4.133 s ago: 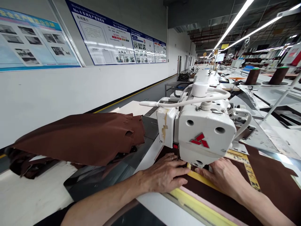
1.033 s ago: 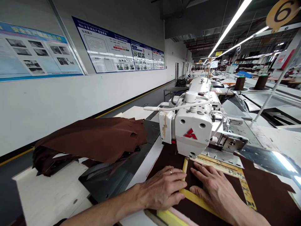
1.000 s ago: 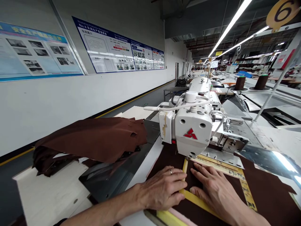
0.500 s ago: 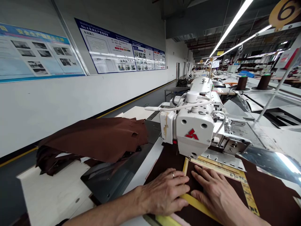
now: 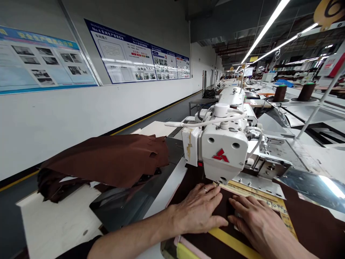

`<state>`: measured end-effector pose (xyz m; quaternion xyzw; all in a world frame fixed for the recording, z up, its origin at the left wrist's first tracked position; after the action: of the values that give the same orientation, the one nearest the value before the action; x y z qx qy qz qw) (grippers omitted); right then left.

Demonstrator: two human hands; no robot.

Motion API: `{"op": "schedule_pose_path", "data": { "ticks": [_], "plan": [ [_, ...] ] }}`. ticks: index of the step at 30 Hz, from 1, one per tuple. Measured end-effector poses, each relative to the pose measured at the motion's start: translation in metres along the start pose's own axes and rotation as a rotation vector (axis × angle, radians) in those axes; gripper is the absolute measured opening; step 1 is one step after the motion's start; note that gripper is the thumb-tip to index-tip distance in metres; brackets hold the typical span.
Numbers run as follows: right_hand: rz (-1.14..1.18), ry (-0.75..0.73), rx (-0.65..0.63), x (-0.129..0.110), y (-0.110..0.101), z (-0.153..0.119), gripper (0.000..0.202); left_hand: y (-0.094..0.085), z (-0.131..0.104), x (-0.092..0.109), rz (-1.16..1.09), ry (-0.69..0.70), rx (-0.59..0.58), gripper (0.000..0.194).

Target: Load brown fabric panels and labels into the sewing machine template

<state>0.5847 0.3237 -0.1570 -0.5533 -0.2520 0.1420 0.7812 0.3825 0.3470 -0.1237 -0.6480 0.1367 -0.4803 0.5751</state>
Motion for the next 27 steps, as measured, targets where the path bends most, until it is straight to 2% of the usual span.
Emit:
{"op": "schedule_pose_path", "data": {
  "ticks": [5,9,16,21,27],
  "plan": [
    [-0.051,-0.009,0.047,0.001,0.007,-0.01,0.037,0.006,0.002,0.011,0.084,-0.118,0.039,0.059],
    [-0.075,-0.008,0.094,0.004,0.007,-0.019,0.038,0.013,0.006,0.019,0.143,-0.184,0.024,0.064],
    [-0.061,0.031,0.145,0.009,0.008,-0.026,0.036,0.022,0.01,0.021,0.153,-0.194,0.047,0.064],
    [-0.04,0.029,0.159,0.007,0.009,-0.024,0.036,0.019,0.013,0.022,0.128,-0.225,0.006,0.061],
    [-0.04,0.018,0.188,0.007,0.007,-0.023,0.037,0.016,0.016,0.027,0.159,-0.17,0.064,0.053]
  ]
}}
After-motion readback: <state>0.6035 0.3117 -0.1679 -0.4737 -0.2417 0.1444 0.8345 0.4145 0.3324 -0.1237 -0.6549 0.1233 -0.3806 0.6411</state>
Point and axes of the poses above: each hand's wrist, its own z-axis towards the middle knuckle, its own y-axis out of the palm, x = y × z, the point moved 3 cm from there along z, towards the middle knuckle, and after that the axes turned 13 degrees about -z, right-handed, at the moved point
